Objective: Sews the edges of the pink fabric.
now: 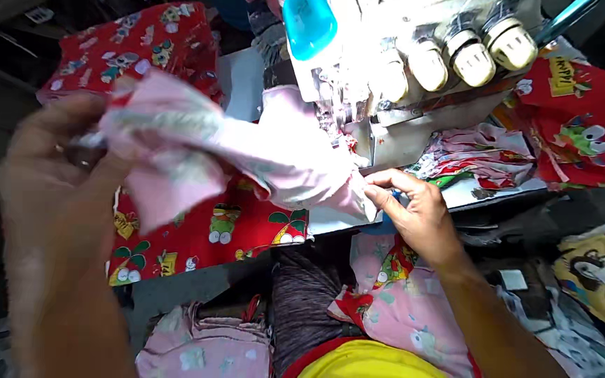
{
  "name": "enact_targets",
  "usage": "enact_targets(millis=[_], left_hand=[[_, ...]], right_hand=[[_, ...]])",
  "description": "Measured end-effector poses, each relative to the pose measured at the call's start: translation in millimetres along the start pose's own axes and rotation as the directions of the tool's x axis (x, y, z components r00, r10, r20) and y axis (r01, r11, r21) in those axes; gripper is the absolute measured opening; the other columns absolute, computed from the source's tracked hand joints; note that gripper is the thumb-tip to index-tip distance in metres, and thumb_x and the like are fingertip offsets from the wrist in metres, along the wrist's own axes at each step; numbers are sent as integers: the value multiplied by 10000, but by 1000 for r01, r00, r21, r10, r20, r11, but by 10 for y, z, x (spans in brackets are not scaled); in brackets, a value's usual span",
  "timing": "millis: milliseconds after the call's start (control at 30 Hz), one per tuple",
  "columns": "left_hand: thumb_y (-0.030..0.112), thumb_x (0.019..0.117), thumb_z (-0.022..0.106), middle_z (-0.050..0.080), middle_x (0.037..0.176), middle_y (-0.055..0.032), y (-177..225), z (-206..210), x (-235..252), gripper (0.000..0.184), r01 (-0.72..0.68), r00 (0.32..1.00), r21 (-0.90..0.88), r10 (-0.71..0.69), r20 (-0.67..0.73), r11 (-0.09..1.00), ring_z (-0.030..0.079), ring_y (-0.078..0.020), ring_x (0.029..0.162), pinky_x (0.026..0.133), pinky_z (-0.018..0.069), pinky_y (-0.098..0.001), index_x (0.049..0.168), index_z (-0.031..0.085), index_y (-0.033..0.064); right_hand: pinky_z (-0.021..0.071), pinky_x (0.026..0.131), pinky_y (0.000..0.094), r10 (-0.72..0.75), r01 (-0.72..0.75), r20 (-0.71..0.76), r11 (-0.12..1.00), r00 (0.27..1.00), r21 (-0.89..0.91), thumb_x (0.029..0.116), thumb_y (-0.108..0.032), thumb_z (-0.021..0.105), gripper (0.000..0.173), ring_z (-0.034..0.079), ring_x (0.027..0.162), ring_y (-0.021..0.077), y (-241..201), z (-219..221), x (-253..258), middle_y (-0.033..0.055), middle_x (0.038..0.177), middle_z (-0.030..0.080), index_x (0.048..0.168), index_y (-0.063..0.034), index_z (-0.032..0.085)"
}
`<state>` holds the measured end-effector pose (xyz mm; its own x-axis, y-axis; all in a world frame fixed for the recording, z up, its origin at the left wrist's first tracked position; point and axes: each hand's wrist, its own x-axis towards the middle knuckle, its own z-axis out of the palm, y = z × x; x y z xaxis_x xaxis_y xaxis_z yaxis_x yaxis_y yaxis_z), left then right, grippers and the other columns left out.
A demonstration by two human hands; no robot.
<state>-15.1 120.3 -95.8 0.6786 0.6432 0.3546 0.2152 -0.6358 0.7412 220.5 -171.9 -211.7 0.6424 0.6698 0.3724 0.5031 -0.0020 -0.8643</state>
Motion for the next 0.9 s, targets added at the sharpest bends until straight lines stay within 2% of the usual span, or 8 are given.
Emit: enact_targets(millis=[100,200,267,333,467,567,700,900], left_hand=[[282,1064,543,647,1295,132,284,464,-177,307,138,986,-126,-125,107,982,653,-29,1136,979,549,-245,1362,583,218],[333,1108,366,767,1116,-26,296,1043,-777,429,506,797,-269,-325,509,819,753,-154,965,828,631,-319,1200,698,78],[374,1091,401,737,1208,-101,226,1483,-1081,518,671,682,-401,-306,664,624,727,-219,1084,936,602,-376,1357,576,-34],[439,1014,603,712,1247,-121,207,1844,-1224,636,710,704,-634,-285,650,308,695,-233,1156,1027,556,-382,1446,480,-12],[254,1061,531,708,1149,-133,382,2181,-1159,310,479,730,-858,-458,507,-185,715,-238,1065,992,569,-387,1287,585,49],[156,1103,402,692,1114,-105,447,2180,-1094,244,327,747,-942,-631,210,74,703,-212,1031,952,579,-377,1243,579,64],[139,1072,401,687,998,43,325,1986,-1143,185,143,873,-736,-434,-220,661,685,-83,932,879,581,-287,1130,576,149],[-38,984,523,689,1020,47,343,1946,-1146,339,114,881,-674,-388,-271,730,702,-74,902,832,596,-276,1222,389,164]], right_hand=[[576,709,175,54,-48,-23,979,998,199,979,-107,679,131,679,818,25,-34,86,17,5,978,714,1097,-63,715],[588,674,185,146,-130,-14,914,989,385,963,-41,677,182,698,783,48,-59,126,-18,17,966,735,1144,-58,687],[598,658,206,196,-175,6,863,981,475,970,-37,666,176,701,754,71,-57,142,-32,29,938,733,1144,-56,682],[590,667,211,222,-206,41,803,974,559,978,-42,657,164,691,761,76,-65,153,-29,38,929,721,1139,-51,680],[599,681,210,210,-200,57,765,976,611,940,0,686,194,694,775,73,-72,151,-26,46,940,715,1129,-43,674],[602,688,210,166,-146,6,846,986,512,890,30,728,247,698,779,84,-56,134,-49,41,947,714,1120,-46,677],[627,645,227,103,-73,-82,947,991,313,896,-33,760,140,722,734,92,-21,167,-92,39,899,723,996,-43,662],[578,659,186,72,-46,-138,982,988,185,968,-128,701,105,673,784,50,-47,232,-113,18,948,673,1042,-76,647]])
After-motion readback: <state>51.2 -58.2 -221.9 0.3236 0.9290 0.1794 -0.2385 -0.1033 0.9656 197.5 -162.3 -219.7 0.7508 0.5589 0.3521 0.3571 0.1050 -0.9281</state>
